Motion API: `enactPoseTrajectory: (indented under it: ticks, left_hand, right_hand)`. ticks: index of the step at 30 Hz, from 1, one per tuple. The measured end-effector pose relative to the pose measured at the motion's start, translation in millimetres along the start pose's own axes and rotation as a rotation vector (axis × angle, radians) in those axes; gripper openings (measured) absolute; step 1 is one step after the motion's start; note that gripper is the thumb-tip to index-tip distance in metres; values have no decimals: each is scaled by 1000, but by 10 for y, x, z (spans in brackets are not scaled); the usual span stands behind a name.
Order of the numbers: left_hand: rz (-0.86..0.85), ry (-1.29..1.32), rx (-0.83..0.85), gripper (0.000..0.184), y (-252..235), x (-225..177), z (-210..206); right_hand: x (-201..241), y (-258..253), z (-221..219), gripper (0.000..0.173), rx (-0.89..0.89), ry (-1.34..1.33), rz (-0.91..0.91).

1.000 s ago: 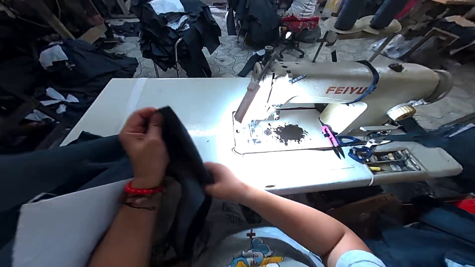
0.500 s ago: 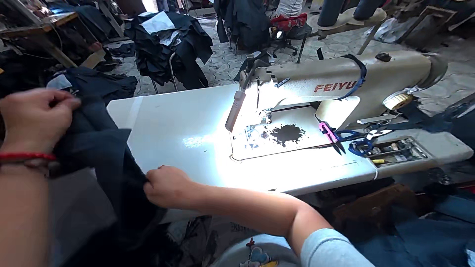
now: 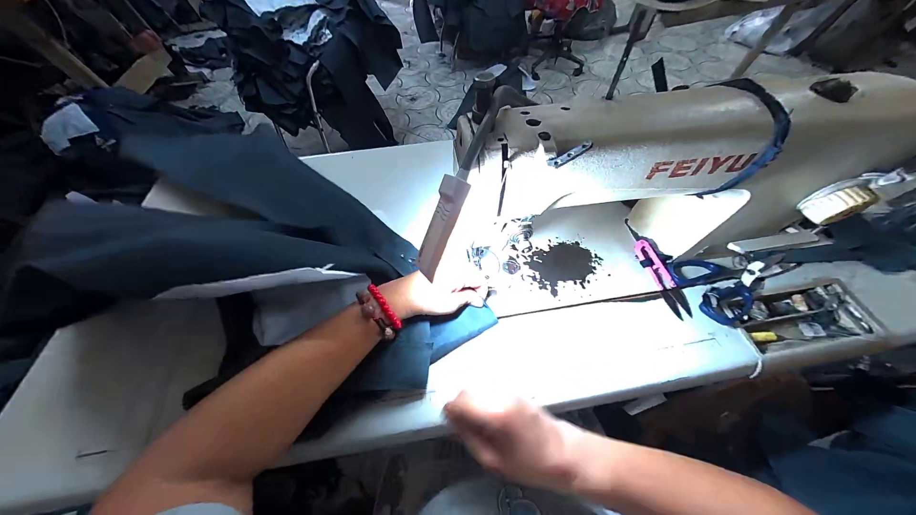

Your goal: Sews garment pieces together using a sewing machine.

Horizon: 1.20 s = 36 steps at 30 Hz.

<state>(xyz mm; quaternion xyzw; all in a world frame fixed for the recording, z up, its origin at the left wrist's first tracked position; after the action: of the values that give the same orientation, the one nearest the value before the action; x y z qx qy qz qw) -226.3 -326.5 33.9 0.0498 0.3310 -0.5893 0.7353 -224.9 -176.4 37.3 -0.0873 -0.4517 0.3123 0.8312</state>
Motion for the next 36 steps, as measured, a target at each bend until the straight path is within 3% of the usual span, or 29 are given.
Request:
enactPoseTrajectory:
  ticks: [2, 4, 7, 16, 21, 28, 32, 36]
  left_hand:
    - [-9, -21, -1, 25, 24, 42, 18]
    - [-23, -54, 12, 25, 14, 49, 6]
    - [-8, -96, 32, 23, -11, 33, -2]
    - [149, -146, 134, 16, -62, 59, -4]
    - [57, -180, -56, 7, -34, 63, 200]
    - [214, -507, -348, 15, 170, -174, 237]
    - [257, -617, -336, 15, 201, -302, 113]
    - [213, -543, -337, 25, 209, -263, 163]
  right_hand:
    - [-285, 22, 536, 23, -280, 450, 176]
    - [-585, -60, 733, 26, -223, 578, 157]
    - [-805, -143, 653, 30, -47, 550, 139]
    - [-832, -212, 640, 35, 101, 456, 210]
    - [-813, -246, 636, 35, 119, 451, 224]
    - [-804, -263, 634, 34, 121, 436, 229]
    - [-795, -260, 634, 35, 116, 450, 226]
    - [-795, -260, 637, 34, 106, 450, 233]
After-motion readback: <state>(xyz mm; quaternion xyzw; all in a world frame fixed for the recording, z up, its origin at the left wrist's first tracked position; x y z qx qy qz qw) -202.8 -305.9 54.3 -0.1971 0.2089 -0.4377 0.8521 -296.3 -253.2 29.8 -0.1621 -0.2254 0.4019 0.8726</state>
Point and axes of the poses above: each hand's wrist, its own y-axis away from the middle knuckle, its own z-axis out of the back of the hand, x = y × z, the point moved 10 cm from there along -y, towards the middle knuckle, and after that the axes turned 7 degrees about -x, right-handed, at the moved point
